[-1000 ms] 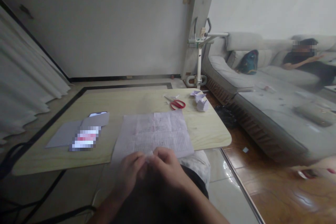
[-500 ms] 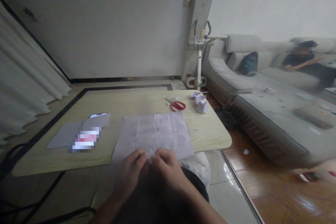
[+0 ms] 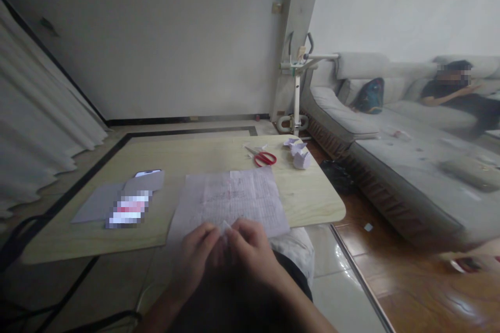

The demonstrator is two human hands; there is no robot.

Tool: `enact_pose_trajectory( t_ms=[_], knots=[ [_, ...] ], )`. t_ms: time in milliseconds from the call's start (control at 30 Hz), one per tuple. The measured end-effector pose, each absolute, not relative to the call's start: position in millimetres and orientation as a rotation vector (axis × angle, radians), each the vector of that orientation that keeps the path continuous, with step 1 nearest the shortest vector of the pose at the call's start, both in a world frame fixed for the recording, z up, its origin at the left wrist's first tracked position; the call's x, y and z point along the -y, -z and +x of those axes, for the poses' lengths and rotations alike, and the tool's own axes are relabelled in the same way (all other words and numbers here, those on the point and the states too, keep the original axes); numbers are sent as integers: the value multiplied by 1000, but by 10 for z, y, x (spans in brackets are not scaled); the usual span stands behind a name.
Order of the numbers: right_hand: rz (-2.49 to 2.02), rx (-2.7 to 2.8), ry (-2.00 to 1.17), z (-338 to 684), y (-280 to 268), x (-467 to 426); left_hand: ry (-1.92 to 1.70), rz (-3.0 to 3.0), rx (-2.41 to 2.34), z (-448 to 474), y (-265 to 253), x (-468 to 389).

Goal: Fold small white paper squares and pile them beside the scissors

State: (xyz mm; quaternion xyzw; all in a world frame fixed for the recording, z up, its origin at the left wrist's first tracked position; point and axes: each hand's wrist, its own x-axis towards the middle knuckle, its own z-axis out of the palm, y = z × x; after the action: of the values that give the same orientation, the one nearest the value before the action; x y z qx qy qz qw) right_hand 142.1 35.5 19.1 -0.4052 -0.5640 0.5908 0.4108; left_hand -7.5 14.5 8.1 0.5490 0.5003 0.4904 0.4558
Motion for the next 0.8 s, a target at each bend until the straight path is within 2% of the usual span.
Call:
enact_pose_trajectory(
  t_ms=[367,533,800],
  knots=[
    [-1057,1538,-1341,1457,-194,-375,-1157,1292,-1242,-86,-81,-158],
    [-1028,1638,-1205,1481,-169,-392,-1125,1524,-1238,-108,-92,-158],
    [-1031,1540,-1247,1487,-170,-387,-1059,1436,-1204,-104,-95,-128]
  ],
)
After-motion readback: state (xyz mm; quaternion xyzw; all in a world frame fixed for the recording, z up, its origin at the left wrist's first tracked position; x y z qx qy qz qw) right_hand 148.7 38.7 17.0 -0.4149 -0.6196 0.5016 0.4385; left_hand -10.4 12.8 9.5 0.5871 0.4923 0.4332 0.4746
